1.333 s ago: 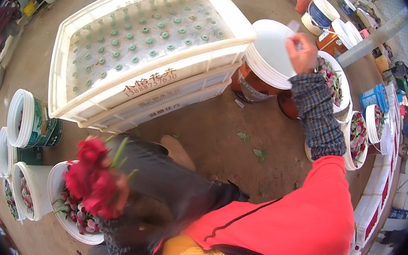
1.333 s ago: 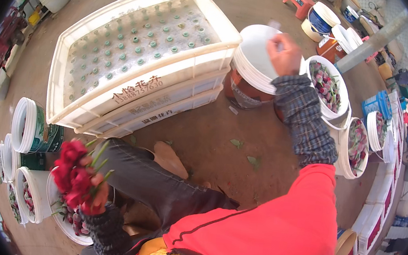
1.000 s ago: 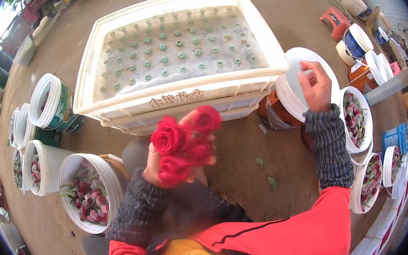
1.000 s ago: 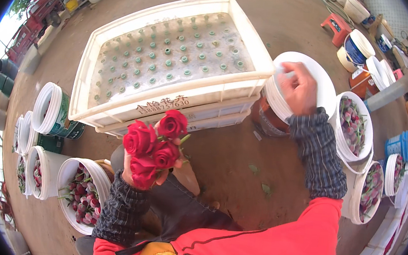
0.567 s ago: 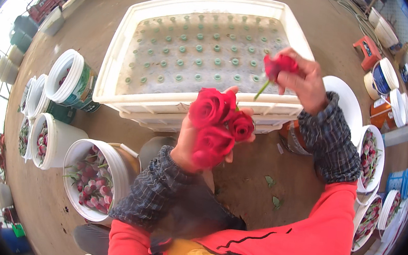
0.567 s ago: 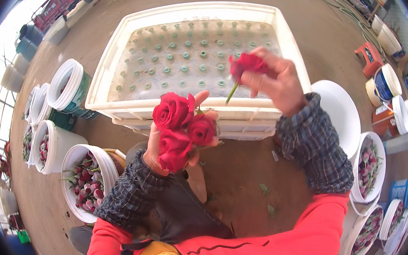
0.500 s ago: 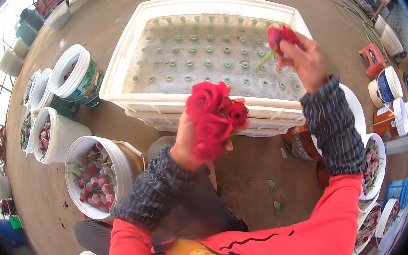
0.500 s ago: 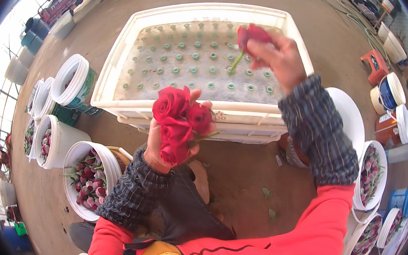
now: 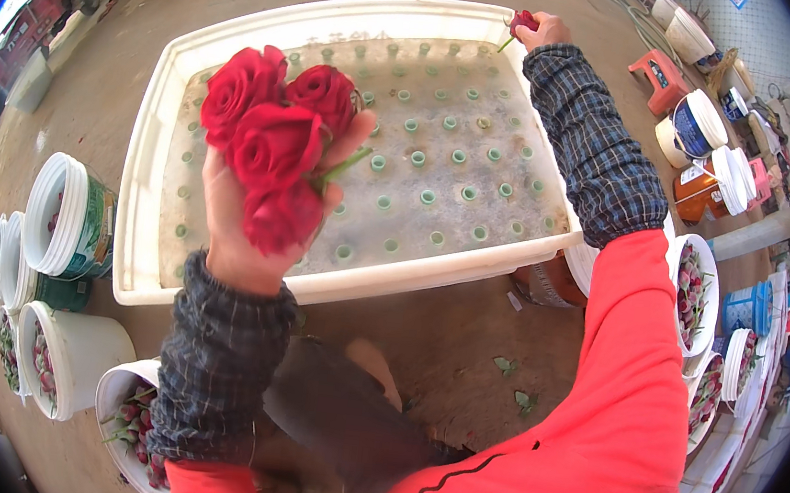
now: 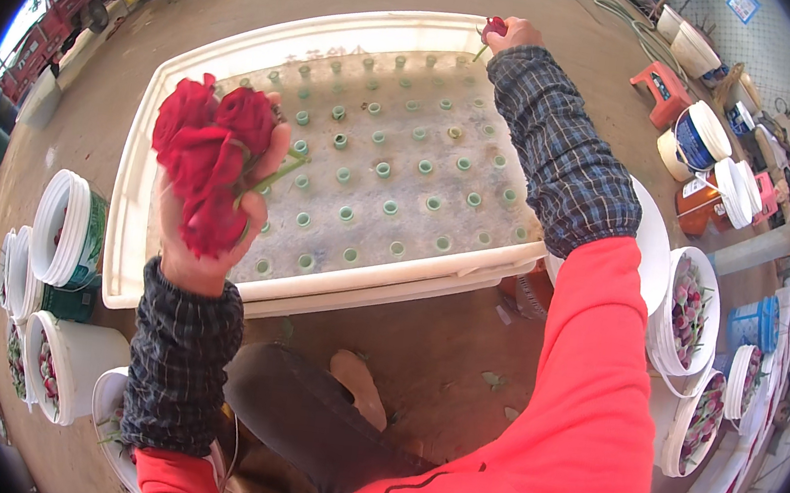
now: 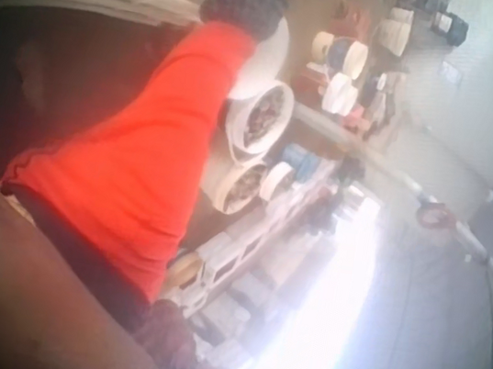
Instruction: The person picks red roses from a white bucket, removes outer petals by hand, and places the trimmed roses into a perforated tray. The person repeats this process, filling the tray with prepared roses.
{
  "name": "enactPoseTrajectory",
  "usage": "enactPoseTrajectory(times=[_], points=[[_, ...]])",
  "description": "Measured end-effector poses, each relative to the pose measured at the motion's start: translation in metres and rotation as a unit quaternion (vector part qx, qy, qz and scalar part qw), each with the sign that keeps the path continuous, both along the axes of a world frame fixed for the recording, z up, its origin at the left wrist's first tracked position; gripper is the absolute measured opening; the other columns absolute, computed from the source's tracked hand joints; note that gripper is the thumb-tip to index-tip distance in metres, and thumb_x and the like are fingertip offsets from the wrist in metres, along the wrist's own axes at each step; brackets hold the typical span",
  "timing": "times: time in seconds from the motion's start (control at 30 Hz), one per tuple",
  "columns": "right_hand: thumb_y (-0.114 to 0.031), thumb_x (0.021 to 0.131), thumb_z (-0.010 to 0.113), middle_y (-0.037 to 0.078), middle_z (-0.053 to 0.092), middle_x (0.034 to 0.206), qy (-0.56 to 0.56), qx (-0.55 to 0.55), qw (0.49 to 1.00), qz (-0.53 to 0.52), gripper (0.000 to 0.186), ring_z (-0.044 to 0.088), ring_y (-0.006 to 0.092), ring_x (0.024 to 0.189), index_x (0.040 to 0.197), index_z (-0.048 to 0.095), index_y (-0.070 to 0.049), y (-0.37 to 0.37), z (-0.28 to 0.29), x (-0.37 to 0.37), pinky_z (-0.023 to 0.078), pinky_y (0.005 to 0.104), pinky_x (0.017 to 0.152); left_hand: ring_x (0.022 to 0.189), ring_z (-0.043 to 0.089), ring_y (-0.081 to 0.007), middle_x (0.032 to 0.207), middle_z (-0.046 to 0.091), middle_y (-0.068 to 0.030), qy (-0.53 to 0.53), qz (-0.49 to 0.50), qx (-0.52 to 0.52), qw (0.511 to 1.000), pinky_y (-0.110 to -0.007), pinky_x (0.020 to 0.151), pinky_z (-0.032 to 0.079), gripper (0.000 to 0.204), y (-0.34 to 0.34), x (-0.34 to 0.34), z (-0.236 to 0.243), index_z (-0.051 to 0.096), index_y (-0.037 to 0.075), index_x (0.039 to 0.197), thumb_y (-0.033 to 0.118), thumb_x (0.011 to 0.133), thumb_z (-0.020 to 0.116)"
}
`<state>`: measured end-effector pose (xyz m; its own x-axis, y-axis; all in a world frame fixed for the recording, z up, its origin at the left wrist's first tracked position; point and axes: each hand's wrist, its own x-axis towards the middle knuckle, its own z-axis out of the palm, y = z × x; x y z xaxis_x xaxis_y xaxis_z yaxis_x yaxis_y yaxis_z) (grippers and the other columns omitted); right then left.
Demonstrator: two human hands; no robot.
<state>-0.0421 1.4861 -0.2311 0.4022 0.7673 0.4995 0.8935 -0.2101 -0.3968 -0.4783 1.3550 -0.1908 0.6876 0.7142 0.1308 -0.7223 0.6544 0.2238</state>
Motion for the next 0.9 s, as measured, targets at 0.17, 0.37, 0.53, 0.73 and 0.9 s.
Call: enactPoseTrajectory(times=[0.17,0.37,0.53,0.73,0.9], points=[[-0.032,0.071,0.066,0.017,0.068,0.088,0.012,0.010,1.000,0.018,0.038,0.065,0.0306,0.086,0.097,0.068,-0.005,0.013,-0.013,0.005,0.051,0.0381,0.079,0.110,0.057,-0.0364,0.121,0.057,-0.0129,0.149,-0.003,-0.001,0.989,-0.043,0.060,0.057,0.055,0.039,0.038,-0.016,0.050,0.009,0.125,0.050,0.093,0.033],[-0.029,0.073,0.066,0.015,0.068,0.095,-0.001,0.000,0.999,0.039,0.036,0.065,0.0298,0.088,0.102,0.067,-0.009,0.029,-0.028,0.004,0.051,0.0385,0.080,0.106,0.060,-0.0342,0.119,0.059,-0.0106,0.192,-0.033,0.000,0.981,-0.041,0.060,0.055,0.054,0.049,0.065,-0.031,0.052,0.010,0.121,0.052,0.093,0.034],[-0.031,0.073,0.067,0.018,0.064,0.106,-0.075,-0.068,0.994,0.043,0.049,0.062,0.0309,0.097,0.113,0.061,-0.002,0.028,-0.020,-0.017,0.051,0.0375,0.082,0.103,0.062,-0.0327,0.117,0.060,-0.0079,0.245,0.003,0.001,0.970,-0.038,0.060,0.054,0.053,0.052,0.070,-0.035,0.053,0.011,0.120,0.053,0.093,0.033],[-0.026,0.080,0.065,0.012,0.063,0.112,0.207,-0.058,0.838,0.502,0.047,0.061,0.0164,0.096,0.119,0.057,-0.001,-0.032,0.025,-0.123,0.051,0.0323,0.081,0.104,0.062,-0.0276,0.114,0.061,-0.0074,0.251,0.027,0.003,0.968,-0.031,0.056,0.056,0.051,0.057,0.069,-0.041,0.054,0.010,0.120,0.050,0.094,0.035],[-0.017,0.076,0.067,0.012,0.066,0.103,0.208,-0.182,0.778,0.564,0.045,0.061,0.0187,0.096,0.116,0.060,0.000,-0.076,0.056,-0.179,0.048,0.0328,0.088,0.101,0.063,-0.0292,0.113,0.063,-0.0055,0.281,0.033,-0.010,0.959,-0.034,0.056,0.052,0.054,0.061,0.067,-0.039,0.054,0.013,0.119,0.054,0.094,0.030]])
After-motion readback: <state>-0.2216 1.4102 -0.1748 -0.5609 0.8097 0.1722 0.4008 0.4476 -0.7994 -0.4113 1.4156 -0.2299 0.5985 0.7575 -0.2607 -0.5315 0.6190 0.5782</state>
